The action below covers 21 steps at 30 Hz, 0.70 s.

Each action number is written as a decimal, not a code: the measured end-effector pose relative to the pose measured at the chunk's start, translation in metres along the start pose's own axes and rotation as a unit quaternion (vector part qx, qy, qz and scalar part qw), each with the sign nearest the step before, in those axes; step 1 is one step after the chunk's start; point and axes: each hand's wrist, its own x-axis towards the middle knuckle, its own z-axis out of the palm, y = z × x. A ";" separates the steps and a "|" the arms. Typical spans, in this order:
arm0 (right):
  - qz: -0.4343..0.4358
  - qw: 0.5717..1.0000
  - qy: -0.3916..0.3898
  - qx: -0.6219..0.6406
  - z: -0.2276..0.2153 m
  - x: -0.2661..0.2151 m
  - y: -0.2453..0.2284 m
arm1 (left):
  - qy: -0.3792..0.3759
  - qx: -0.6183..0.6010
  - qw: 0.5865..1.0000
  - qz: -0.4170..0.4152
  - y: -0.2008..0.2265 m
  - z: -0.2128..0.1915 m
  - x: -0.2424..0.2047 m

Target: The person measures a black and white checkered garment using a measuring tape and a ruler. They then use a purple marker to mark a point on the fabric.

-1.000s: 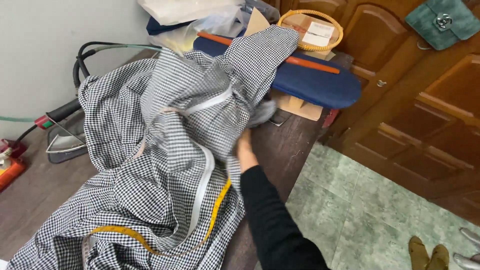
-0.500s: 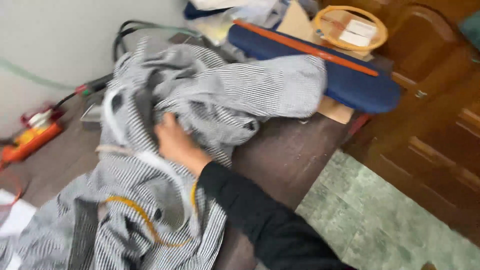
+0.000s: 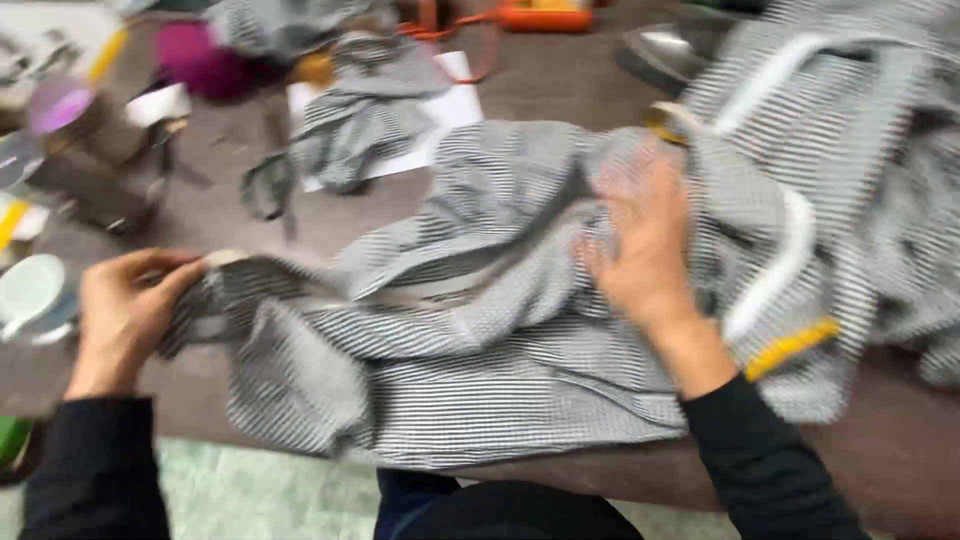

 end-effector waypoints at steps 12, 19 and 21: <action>0.017 0.811 -0.576 -0.106 0.108 0.134 -0.189 | -0.145 -0.153 0.977 -0.040 -0.140 0.049 0.053; -0.046 0.907 -0.353 0.225 0.239 0.267 -0.379 | -0.161 -0.296 0.940 0.057 -0.205 0.127 0.062; -0.044 0.910 -0.340 0.231 0.278 0.304 -0.423 | -0.165 -0.317 0.931 0.070 -0.209 0.124 0.061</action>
